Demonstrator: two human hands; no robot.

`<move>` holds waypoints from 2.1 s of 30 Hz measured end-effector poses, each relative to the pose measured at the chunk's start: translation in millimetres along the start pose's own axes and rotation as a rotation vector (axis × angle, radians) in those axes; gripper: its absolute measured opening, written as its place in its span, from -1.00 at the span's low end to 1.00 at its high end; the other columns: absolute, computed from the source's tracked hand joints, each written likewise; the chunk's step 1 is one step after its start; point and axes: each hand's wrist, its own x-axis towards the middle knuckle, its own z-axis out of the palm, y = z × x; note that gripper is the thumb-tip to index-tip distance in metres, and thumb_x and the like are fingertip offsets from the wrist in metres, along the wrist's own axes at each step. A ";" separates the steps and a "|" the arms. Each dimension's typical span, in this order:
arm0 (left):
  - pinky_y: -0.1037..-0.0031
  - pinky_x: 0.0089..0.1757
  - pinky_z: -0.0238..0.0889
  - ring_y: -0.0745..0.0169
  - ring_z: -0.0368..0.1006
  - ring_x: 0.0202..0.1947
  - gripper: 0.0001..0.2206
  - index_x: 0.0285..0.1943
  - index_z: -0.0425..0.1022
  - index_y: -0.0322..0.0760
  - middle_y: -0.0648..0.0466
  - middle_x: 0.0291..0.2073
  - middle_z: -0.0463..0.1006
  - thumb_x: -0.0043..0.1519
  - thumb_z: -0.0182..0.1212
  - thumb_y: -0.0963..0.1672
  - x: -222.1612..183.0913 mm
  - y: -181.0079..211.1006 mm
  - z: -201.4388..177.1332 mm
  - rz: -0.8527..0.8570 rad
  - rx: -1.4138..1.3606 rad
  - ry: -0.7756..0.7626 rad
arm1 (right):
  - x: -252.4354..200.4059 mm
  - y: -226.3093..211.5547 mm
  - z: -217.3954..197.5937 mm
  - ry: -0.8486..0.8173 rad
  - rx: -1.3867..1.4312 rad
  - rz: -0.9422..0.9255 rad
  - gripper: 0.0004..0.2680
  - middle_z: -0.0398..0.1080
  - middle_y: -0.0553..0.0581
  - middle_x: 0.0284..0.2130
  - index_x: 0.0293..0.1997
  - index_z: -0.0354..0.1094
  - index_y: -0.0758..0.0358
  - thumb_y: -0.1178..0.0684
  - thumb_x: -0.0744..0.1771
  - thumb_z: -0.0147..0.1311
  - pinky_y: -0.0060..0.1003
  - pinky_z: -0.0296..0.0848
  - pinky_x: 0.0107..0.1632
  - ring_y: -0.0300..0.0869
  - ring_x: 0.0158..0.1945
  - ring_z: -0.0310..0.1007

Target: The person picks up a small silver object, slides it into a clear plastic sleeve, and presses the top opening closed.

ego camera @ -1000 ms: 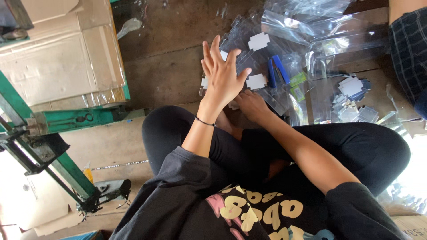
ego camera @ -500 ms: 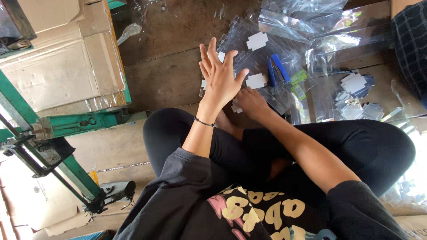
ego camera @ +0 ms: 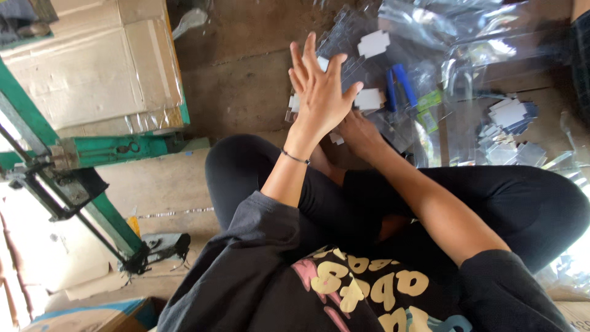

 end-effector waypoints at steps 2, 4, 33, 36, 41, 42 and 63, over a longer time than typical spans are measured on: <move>-0.62 0.27 -0.16 -0.65 -0.59 0.51 -0.53 0.26 0.41 -0.09 -0.22 0.50 -0.36 0.25 0.40 0.06 1.7 3.0 4.0 -0.030 0.013 -0.014 | 0.7 6.7 7.3 -0.019 0.034 0.031 -0.59 0.17 0.32 0.27 0.37 0.18 0.23 0.19 0.32 0.04 0.18 0.58 -0.14 0.28 0.21 0.28; -0.60 0.28 -0.16 -0.63 -0.58 0.52 -0.51 0.28 0.42 -0.06 -0.23 0.51 -0.35 0.23 0.44 0.06 5.4 2.9 6.7 -0.061 0.027 -0.016 | 5.7 16.8 17.0 -0.034 0.060 0.056 -0.61 0.16 0.30 0.33 0.40 0.18 0.12 0.08 0.36 0.01 0.21 0.57 -0.09 0.25 0.30 0.25; -0.39 0.36 -0.03 -0.60 0.01 0.48 -0.26 0.52 0.06 0.11 -0.26 0.47 0.01 0.35 0.42 0.24 19.5 6.8 8.1 -0.140 0.264 -0.015 | -9.6 7.9 -29.8 -0.148 -0.067 0.097 -0.68 0.45 0.50 -0.01 0.04 0.36 0.41 0.19 0.20 0.21 0.15 0.47 -0.01 0.36 0.08 0.42; -0.33 0.38 0.07 -0.45 0.02 0.50 -0.21 0.54 0.04 0.16 -0.12 0.47 0.04 0.36 0.45 0.32 16.0 12.1 15.5 -0.130 0.352 0.078 | -7.3 -11.1 -58.6 -0.196 -0.003 0.173 -0.67 0.42 0.49 0.05 0.13 0.34 0.39 0.30 0.24 0.16 0.24 0.46 -0.17 0.45 0.02 0.42; -0.20 0.39 0.23 -0.30 0.15 0.48 -0.15 0.53 0.02 0.20 -0.06 0.45 0.12 0.33 0.45 0.40 12.3 13.1 18.0 -0.152 0.462 0.164 | -7.8 -16.8 -63.9 -0.185 0.015 0.139 -0.67 0.43 0.50 0.05 0.14 0.34 0.40 0.27 0.25 0.16 0.23 0.45 -0.15 0.45 0.03 0.42; -0.18 0.39 0.22 -0.30 0.15 0.48 -0.16 0.51 0.02 0.20 -0.05 0.43 0.16 0.31 0.41 0.41 11.5 13.3 16.4 -0.158 0.466 0.164 | -7.1 -19.3 -64.2 -0.183 0.023 0.132 -0.68 0.43 0.50 0.05 0.14 0.34 0.40 0.26 0.25 0.16 0.23 0.44 -0.15 0.45 0.03 0.42; -0.37 0.33 0.16 -0.47 0.12 0.47 -0.19 0.51 0.04 0.16 -0.14 0.43 0.12 0.30 0.45 0.32 17.3 -0.9 5.0 -0.174 0.264 0.173 | 1.9 -26.5 -83.9 -0.089 0.142 0.038 -0.67 0.44 0.53 0.05 0.17 0.34 0.44 0.10 0.31 0.15 0.22 0.38 -0.06 0.45 0.08 0.39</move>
